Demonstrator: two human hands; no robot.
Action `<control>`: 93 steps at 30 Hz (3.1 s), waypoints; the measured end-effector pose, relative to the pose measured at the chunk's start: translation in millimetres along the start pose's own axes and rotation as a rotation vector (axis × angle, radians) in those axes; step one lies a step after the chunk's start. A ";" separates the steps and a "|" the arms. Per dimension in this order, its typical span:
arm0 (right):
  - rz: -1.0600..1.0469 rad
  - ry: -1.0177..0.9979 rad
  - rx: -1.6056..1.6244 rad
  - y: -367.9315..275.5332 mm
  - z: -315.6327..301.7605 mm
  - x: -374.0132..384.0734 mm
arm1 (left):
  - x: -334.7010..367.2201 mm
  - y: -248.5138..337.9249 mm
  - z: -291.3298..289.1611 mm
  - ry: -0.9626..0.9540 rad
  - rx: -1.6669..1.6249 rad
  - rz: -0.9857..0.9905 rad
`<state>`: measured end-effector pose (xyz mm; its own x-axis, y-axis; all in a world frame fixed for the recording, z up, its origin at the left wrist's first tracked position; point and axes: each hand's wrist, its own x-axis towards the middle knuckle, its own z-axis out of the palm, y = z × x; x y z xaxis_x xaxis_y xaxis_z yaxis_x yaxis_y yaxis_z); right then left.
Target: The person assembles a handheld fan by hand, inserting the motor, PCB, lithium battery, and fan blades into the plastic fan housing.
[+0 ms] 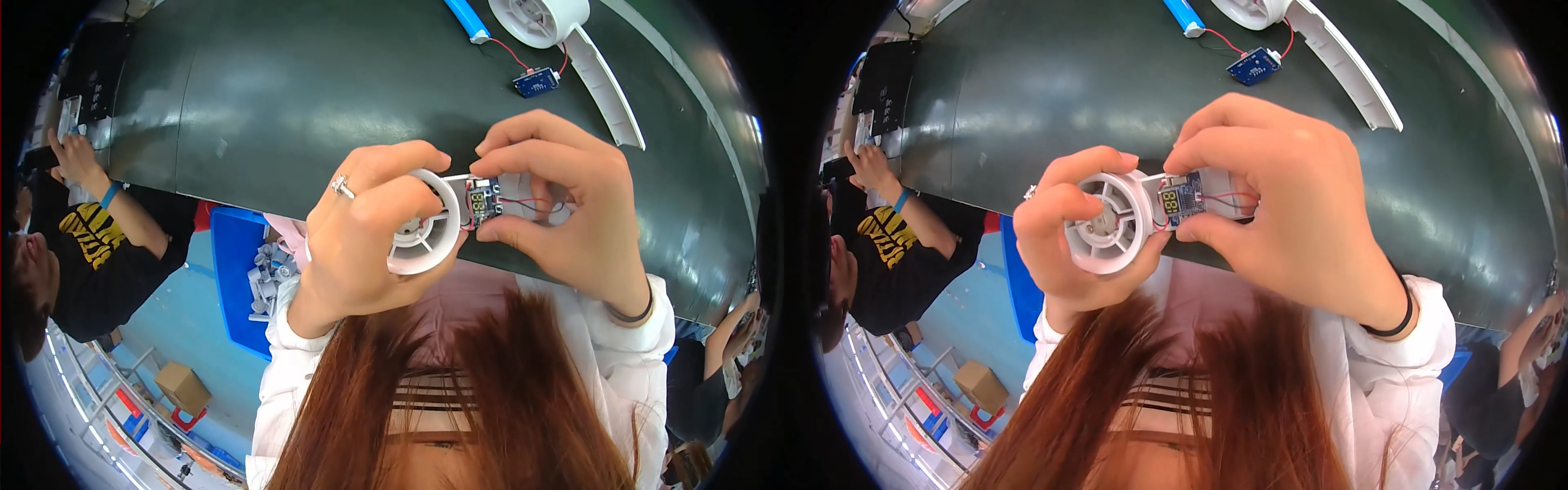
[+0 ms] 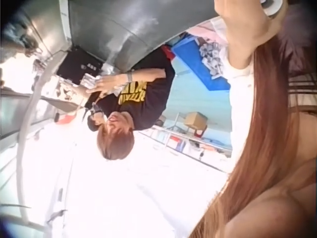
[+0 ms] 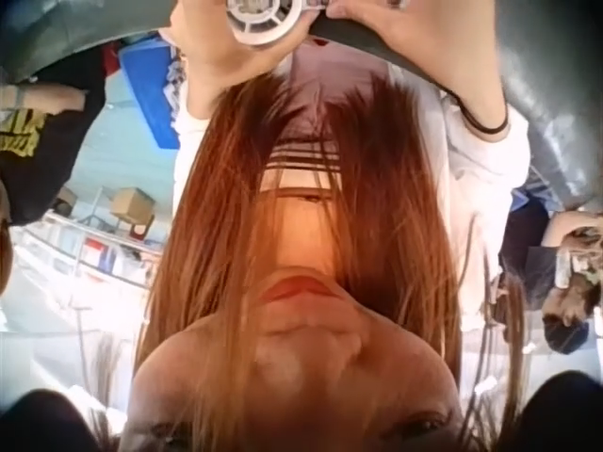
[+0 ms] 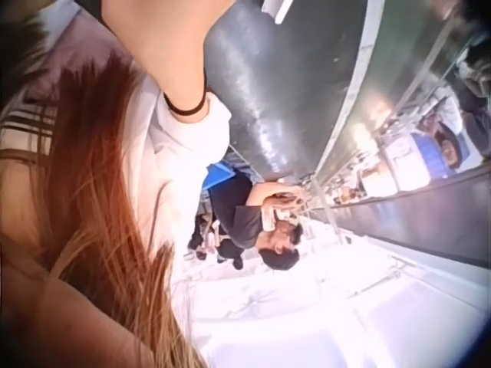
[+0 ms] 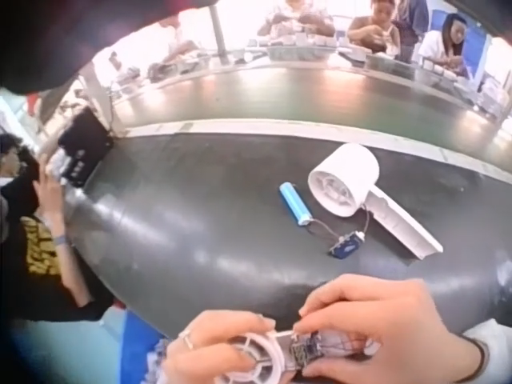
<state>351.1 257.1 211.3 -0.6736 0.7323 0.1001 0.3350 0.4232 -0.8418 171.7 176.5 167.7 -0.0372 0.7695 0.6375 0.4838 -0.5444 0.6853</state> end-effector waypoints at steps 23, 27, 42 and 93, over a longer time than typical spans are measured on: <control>0.125 -0.156 0.050 -1.5 -20.7 28.3 | 17.3 -9.2 -3.4 -0.137 0.105 -0.025; 0.099 -0.141 0.108 11.9 -16.4 23.5 | 17.8 -10.2 -3.0 -0.146 0.135 -0.071; 0.083 -0.150 -0.107 -2.3 -14.6 23.4 | 11.2 -19.3 -0.6 -0.206 0.103 0.001; -0.160 -0.200 0.045 53.3 -64.8 -6.5 | 22.2 28.9 53.5 -0.263 0.324 -0.028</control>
<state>416.0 309.5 200.1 -0.8344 0.5355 0.1309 0.1869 0.4982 -0.8467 231.6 195.7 182.9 0.1499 0.8642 0.4803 0.7372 -0.4214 0.5281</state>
